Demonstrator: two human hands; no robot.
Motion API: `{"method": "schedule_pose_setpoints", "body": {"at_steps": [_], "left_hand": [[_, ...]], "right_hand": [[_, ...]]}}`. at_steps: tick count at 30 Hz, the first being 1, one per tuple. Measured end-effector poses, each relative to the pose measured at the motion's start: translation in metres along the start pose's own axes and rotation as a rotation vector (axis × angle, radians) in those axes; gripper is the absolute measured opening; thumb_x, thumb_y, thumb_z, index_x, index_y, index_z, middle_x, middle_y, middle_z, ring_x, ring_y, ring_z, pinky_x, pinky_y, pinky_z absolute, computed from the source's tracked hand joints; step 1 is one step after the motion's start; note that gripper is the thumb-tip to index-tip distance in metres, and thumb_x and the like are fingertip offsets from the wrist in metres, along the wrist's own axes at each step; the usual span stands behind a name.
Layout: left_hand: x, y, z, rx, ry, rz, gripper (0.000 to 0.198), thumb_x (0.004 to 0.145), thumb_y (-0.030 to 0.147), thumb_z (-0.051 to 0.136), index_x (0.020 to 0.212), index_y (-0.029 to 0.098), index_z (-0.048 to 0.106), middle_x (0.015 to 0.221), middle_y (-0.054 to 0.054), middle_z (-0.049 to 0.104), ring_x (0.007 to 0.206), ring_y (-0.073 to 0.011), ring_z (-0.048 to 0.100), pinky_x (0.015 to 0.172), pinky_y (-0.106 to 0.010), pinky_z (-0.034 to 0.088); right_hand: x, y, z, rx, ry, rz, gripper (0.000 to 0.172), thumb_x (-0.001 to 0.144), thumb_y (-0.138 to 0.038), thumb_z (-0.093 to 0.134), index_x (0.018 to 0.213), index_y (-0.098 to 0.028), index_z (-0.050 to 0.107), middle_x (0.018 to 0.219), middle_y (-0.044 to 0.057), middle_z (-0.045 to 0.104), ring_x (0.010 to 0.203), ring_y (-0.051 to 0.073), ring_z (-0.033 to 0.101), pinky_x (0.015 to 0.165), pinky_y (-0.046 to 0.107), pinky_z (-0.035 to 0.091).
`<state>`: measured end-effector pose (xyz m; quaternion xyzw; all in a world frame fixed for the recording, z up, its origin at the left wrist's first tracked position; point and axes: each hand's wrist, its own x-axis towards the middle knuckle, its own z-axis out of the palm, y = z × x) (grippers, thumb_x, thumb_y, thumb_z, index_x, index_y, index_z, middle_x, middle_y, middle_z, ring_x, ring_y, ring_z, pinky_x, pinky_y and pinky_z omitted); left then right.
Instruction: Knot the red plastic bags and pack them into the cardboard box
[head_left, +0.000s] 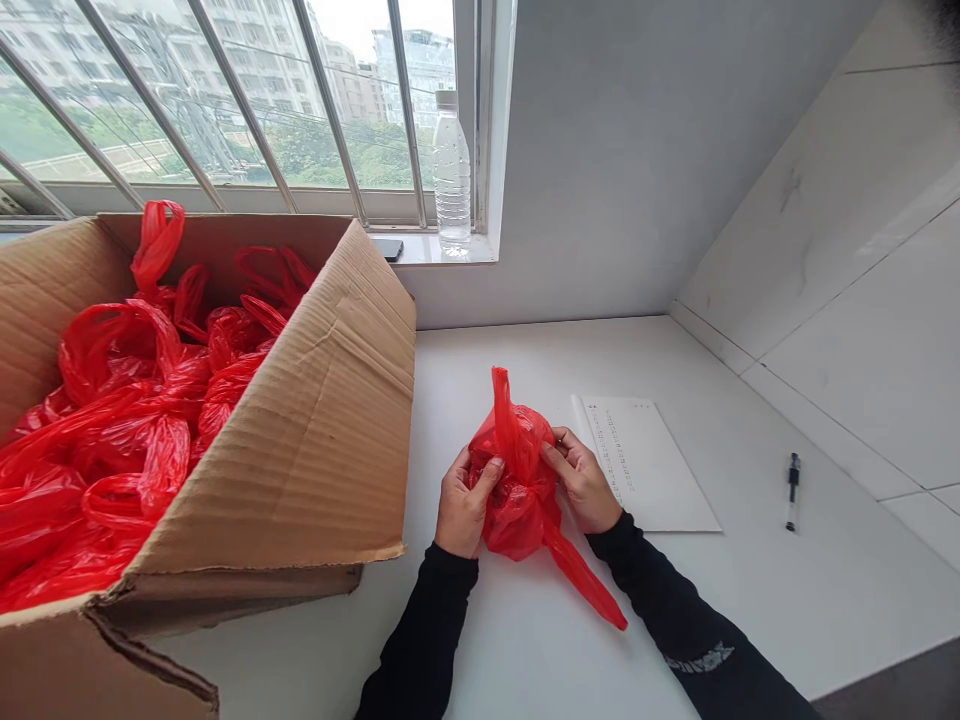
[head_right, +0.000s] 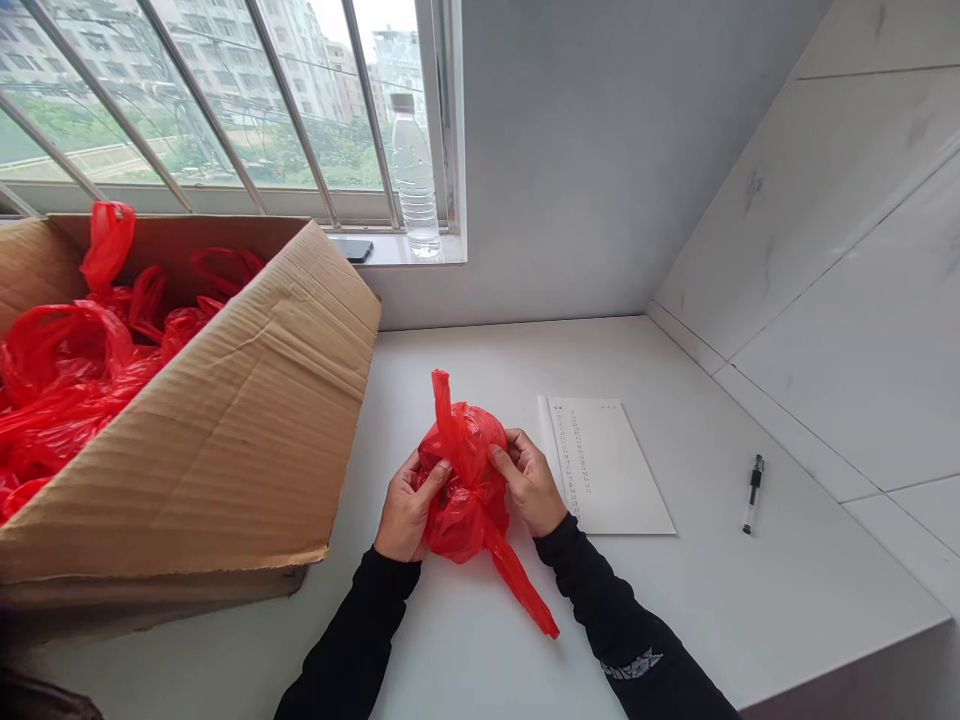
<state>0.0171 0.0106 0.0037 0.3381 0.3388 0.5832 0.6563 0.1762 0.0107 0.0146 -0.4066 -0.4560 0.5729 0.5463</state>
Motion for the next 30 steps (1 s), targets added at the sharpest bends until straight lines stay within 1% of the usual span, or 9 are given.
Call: {"method": "schedule_pose_setpoints", "body": {"at_steps": [4,6,10,14,18,21,24,26,30], "left_hand": [[-0.0018,0.0010,0.0019,-0.060,-0.028,-0.047,0.025,0.081,0.027,0.069,0.103,0.016,0.067,0.102,-0.008,0.073,0.089,-0.0205,0.068,0.075,-0.027,0.051],[-0.0014,0.0005,0.0015,-0.069,-0.025,-0.047,0.025,0.080,0.027,0.069,0.102,0.016,0.068,0.102,-0.009,0.073,0.088,-0.0213,0.068,0.070,-0.026,0.051],[0.0014,-0.0019,-0.0018,-0.015,0.003,-0.009,0.037,0.076,0.028,0.074,0.110,0.016,0.067,0.106,-0.010,0.073,0.096,-0.0240,0.068,0.077,-0.030,0.053],[0.0033,-0.0030,-0.0044,-0.012,0.043,-0.042,0.047,0.071,0.032,0.079,0.113,0.015,0.064,0.092,-0.010,0.076,0.085,-0.0233,0.072,0.075,-0.031,0.055],[0.0033,-0.0032,-0.0051,-0.016,0.088,-0.083,0.052,0.066,0.033,0.083,0.111,0.015,0.063,0.082,-0.007,0.077,0.073,-0.0226,0.073,0.069,-0.030,0.056],[0.0029,-0.0027,-0.0044,-0.002,0.071,-0.057,0.046,0.070,0.032,0.080,0.109,0.017,0.064,0.091,-0.008,0.077,0.077,-0.0218,0.073,0.074,-0.031,0.055],[0.0022,-0.0016,-0.0031,0.012,0.005,-0.018,0.044,0.073,0.028,0.078,0.113,0.018,0.064,0.104,-0.009,0.075,0.093,-0.0222,0.071,0.087,-0.032,0.053],[0.0021,-0.0012,-0.0027,0.018,-0.015,0.001,0.044,0.072,0.026,0.078,0.113,0.018,0.065,0.108,-0.009,0.074,0.099,-0.0227,0.069,0.091,-0.033,0.051],[0.0029,-0.0023,-0.0040,0.012,0.016,0.010,0.041,0.071,0.027,0.080,0.108,0.017,0.066,0.102,-0.007,0.074,0.092,-0.0215,0.070,0.087,-0.032,0.052]], "right_hand": [[0.0005,0.0043,-0.0017,0.067,0.031,0.033,0.022,0.089,-0.043,0.061,0.103,-0.026,0.060,0.095,0.002,0.070,0.087,0.021,0.066,0.082,0.034,0.051],[0.0007,0.0048,-0.0009,0.085,0.050,0.040,0.022,0.090,-0.043,0.061,0.104,-0.026,0.060,0.097,0.002,0.070,0.088,0.021,0.067,0.083,0.034,0.051],[0.0008,0.0013,0.0023,0.052,0.018,0.034,0.029,0.087,-0.045,0.064,0.109,-0.026,0.060,0.107,0.004,0.069,0.096,0.021,0.065,0.090,0.035,0.050],[0.0008,-0.0008,0.0021,0.024,-0.036,0.044,0.031,0.082,-0.043,0.071,0.105,-0.024,0.062,0.102,0.004,0.070,0.094,0.022,0.065,0.087,0.035,0.051],[0.0013,0.0005,0.0002,0.024,-0.027,0.021,0.029,0.081,-0.042,0.072,0.102,-0.023,0.064,0.098,0.004,0.071,0.091,0.022,0.065,0.084,0.035,0.052],[0.0013,0.0004,0.0005,0.031,-0.029,0.014,0.027,0.081,-0.041,0.071,0.100,-0.023,0.065,0.097,0.004,0.071,0.089,0.022,0.065,0.084,0.035,0.052],[0.0006,-0.0015,0.0020,0.034,-0.025,0.036,0.025,0.081,-0.041,0.070,0.098,-0.023,0.066,0.095,0.003,0.072,0.086,0.023,0.066,0.082,0.036,0.052],[0.0001,-0.0030,0.0031,0.027,-0.027,0.052,0.025,0.081,-0.042,0.069,0.098,-0.023,0.066,0.095,0.003,0.072,0.086,0.023,0.066,0.083,0.036,0.051],[-0.0001,-0.0041,0.0046,0.030,-0.068,0.056,0.029,0.082,-0.043,0.068,0.103,-0.023,0.066,0.099,0.004,0.071,0.092,0.024,0.065,0.086,0.037,0.051]]}}
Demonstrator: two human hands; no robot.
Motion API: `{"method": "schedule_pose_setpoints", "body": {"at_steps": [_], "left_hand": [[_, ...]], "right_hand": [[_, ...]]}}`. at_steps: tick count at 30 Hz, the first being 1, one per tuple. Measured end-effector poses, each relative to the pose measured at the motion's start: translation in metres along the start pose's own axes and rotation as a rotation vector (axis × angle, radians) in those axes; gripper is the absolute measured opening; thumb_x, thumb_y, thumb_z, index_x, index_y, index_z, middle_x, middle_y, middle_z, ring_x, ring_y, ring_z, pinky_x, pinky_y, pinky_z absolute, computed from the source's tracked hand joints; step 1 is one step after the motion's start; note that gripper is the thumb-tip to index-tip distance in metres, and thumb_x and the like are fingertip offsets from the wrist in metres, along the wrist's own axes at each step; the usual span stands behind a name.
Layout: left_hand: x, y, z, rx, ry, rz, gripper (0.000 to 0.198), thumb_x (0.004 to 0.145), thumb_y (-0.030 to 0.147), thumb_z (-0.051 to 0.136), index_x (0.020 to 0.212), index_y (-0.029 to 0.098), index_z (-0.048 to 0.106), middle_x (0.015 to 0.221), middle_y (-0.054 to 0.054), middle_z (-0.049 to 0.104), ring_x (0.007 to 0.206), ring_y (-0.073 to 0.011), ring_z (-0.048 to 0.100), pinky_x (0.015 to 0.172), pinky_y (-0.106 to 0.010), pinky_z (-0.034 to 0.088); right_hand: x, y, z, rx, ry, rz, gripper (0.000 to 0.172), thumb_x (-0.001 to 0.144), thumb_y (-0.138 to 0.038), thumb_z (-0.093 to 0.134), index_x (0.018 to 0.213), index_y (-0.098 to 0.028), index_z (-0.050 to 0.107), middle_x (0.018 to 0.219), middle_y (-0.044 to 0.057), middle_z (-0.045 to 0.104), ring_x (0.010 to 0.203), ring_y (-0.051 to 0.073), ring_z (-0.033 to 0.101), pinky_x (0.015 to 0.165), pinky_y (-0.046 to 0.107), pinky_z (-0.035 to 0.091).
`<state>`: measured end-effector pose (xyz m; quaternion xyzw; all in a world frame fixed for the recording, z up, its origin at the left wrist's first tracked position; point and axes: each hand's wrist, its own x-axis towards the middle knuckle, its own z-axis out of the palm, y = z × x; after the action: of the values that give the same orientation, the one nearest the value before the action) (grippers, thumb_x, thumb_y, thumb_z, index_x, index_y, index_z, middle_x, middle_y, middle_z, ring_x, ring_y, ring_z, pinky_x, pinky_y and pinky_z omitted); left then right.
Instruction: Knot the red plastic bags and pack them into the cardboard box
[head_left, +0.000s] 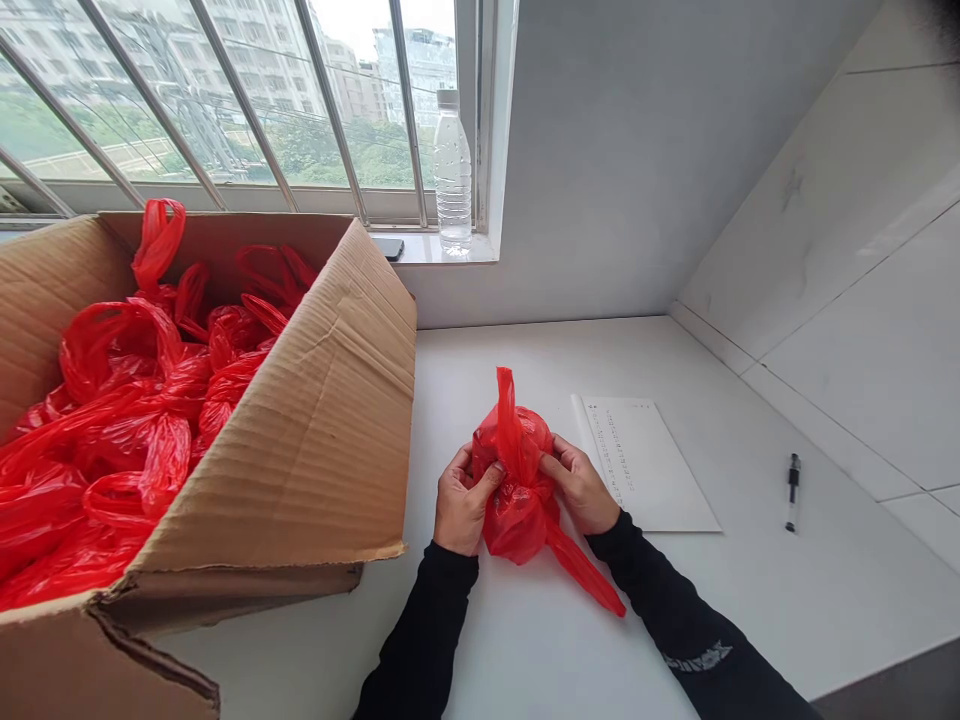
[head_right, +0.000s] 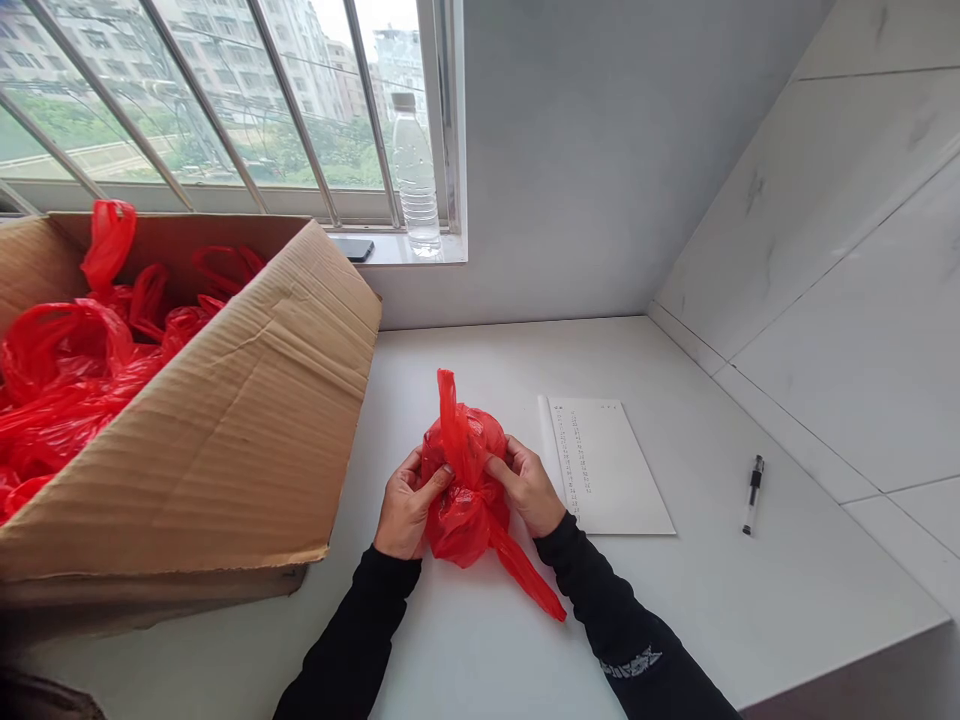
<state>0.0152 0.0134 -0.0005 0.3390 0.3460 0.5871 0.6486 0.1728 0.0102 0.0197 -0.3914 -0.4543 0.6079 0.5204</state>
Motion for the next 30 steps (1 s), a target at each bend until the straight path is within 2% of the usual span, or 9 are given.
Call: {"method": "schedule_pose_setpoints", "body": {"at_steps": [9,17,23,26,30], "left_hand": [[-0.0005,-0.0002,0.0005,0.033,0.076,-0.051,0.034,0.066,0.034,0.084,0.089,0.014,0.069,0.081,-0.004,0.074,0.072,-0.0183,0.067,0.068,-0.028,0.051],[-0.0002,-0.0006,0.0011,0.007,0.056,-0.038,0.030,0.074,0.036,0.077,0.097,0.016,0.071,0.082,-0.003,0.075,0.078,-0.0207,0.069,0.073,-0.031,0.052],[0.0001,-0.0003,0.0026,-0.037,0.052,-0.050,0.034,0.071,0.032,0.079,0.100,0.017,0.068,0.095,-0.006,0.074,0.081,-0.0207,0.070,0.075,-0.031,0.052],[-0.0027,0.0014,0.0051,-0.052,0.002,-0.108,0.040,0.073,0.032,0.077,0.109,0.017,0.065,0.102,-0.008,0.073,0.087,-0.0211,0.069,0.081,-0.032,0.052],[-0.0067,0.0026,0.0079,-0.019,-0.100,-0.167,0.038,0.076,0.035,0.076,0.106,0.014,0.067,0.101,-0.011,0.073,0.092,-0.0241,0.068,0.083,-0.034,0.052]], "right_hand": [[0.0003,0.0008,-0.0016,-0.019,0.020,-0.019,0.029,0.081,-0.045,0.070,0.098,-0.022,0.066,0.095,0.003,0.071,0.088,0.022,0.064,0.085,0.036,0.050],[-0.0004,-0.0027,0.0010,0.004,0.027,-0.046,0.026,0.084,-0.042,0.068,0.102,-0.023,0.066,0.102,0.004,0.071,0.094,0.023,0.065,0.089,0.036,0.050],[-0.0009,0.0019,-0.0003,0.028,0.074,-0.027,0.027,0.083,-0.043,0.069,0.102,-0.024,0.063,0.101,0.004,0.071,0.092,0.023,0.067,0.086,0.037,0.052],[-0.0008,0.0030,-0.0008,0.072,0.089,-0.020,0.030,0.083,-0.042,0.069,0.107,-0.025,0.060,0.099,0.004,0.072,0.089,0.023,0.068,0.083,0.037,0.053],[-0.0011,0.0020,0.0002,0.106,0.090,-0.003,0.034,0.085,-0.041,0.066,0.113,-0.026,0.055,0.099,0.004,0.072,0.088,0.024,0.069,0.079,0.037,0.054]]}}
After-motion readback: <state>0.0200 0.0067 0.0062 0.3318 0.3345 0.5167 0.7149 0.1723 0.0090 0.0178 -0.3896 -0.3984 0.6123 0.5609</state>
